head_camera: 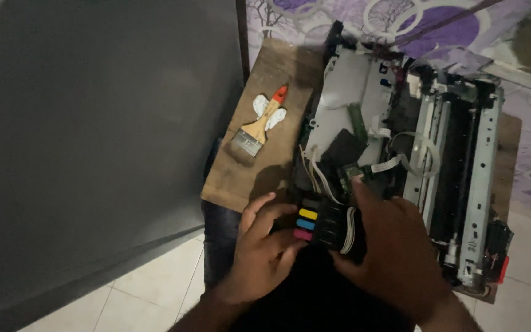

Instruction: Repairing a printer by manipulating the ink carriage and internal ribbon cables.

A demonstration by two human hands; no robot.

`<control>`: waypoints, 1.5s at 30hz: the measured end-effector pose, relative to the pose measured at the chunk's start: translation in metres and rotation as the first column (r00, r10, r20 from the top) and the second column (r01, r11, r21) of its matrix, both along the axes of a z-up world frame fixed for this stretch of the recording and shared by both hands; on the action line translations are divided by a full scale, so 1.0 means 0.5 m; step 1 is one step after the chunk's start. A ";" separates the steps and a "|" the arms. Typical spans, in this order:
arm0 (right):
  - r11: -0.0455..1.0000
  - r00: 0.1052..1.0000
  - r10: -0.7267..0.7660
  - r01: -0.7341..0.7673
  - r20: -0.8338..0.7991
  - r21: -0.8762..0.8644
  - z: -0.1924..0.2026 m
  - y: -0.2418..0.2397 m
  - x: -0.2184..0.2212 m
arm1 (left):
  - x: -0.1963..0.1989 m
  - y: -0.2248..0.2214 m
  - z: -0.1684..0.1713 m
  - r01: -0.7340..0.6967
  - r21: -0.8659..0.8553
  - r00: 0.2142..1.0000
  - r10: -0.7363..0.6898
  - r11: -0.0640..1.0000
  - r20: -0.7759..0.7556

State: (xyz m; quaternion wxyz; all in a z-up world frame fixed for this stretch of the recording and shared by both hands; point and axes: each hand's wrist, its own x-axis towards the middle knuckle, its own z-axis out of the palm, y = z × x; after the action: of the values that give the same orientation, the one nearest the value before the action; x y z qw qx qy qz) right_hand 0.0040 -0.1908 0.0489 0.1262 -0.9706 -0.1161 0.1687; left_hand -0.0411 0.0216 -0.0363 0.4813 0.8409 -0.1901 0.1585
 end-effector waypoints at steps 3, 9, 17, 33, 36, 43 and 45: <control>0.997 0.994 0.055 -0.059 0.099 0.044 -0.026 -0.019 -0.004 | 0.008 0.000 -0.004 -0.026 -0.061 0.996 0.021 0.998 -0.081; 0.997 0.998 0.055 -0.053 -0.034 0.051 -0.009 -0.025 0.007 | 0.014 0.010 0.034 0.086 -0.130 0.988 -0.102 0.988 -0.120; 0.990 0.991 0.092 -0.101 0.095 0.099 -0.032 -0.022 -0.011 | 0.016 0.016 0.019 0.058 -0.116 0.998 -0.061 0.992 -0.024; 0.989 0.976 0.134 -0.143 0.171 0.039 -0.062 -0.015 -0.016 | 0.003 0.017 -0.020 -0.053 -0.203 0.940 -0.020 0.978 -0.340; 0.990 0.979 0.119 -0.130 0.164 0.057 -0.067 -0.012 -0.016 | 0.017 0.020 0.015 -0.018 -0.334 0.801 -0.187 0.942 -0.569; 0.993 0.997 0.051 -0.045 0.049 -0.106 -0.104 -0.001 -0.021 | 0.032 0.018 0.004 -0.080 -0.504 0.687 -0.319 0.860 -0.653; 0.994 0.992 0.082 -0.074 0.098 -0.085 -0.123 -0.009 -0.028 | 0.034 0.021 0.008 -0.063 -0.455 0.616 -0.324 0.888 -0.718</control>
State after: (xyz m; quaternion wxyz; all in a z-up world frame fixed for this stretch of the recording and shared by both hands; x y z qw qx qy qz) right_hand -0.0098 -0.1951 -0.0125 0.0738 -0.9770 -0.1533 0.1284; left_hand -0.0242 0.0323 -0.0321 0.7014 0.6783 0.0147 -0.2184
